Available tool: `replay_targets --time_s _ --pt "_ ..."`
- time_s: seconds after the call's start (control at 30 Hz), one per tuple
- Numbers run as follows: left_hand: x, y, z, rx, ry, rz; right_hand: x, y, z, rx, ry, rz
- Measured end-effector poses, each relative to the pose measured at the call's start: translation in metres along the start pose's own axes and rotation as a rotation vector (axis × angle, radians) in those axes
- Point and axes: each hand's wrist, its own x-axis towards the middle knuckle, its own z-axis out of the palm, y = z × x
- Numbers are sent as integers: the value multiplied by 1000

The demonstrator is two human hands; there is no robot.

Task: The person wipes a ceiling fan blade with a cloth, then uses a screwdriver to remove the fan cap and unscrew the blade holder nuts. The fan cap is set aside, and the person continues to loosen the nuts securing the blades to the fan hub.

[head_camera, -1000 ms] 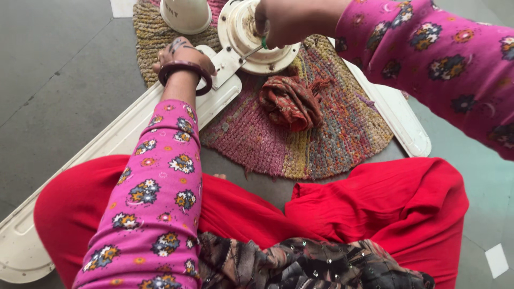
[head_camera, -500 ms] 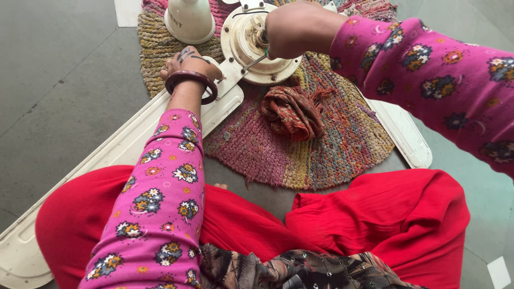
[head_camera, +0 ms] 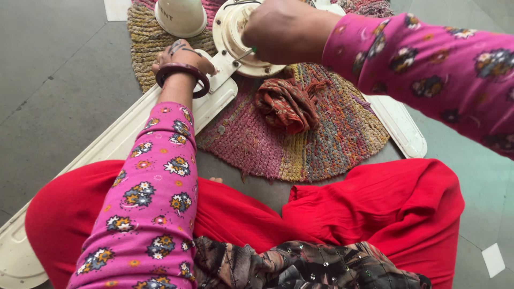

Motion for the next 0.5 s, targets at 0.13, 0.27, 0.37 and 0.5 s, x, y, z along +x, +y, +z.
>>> replay_targets --time_s 0.13,0.27,0.37,0.5 --pt "-1 1 1 -12 12 -3 -5 10 -5 144 -77 89" --pt "-5 0 -2 -1 7 -7 -12 12 -13 182 -43 103" --pt "-7 -2 -1 -51 13 -2 -12 12 -16 154 -31 95" --pt "-7 -1 -1 -57 38 6 -12 12 -17 140 -16 94"
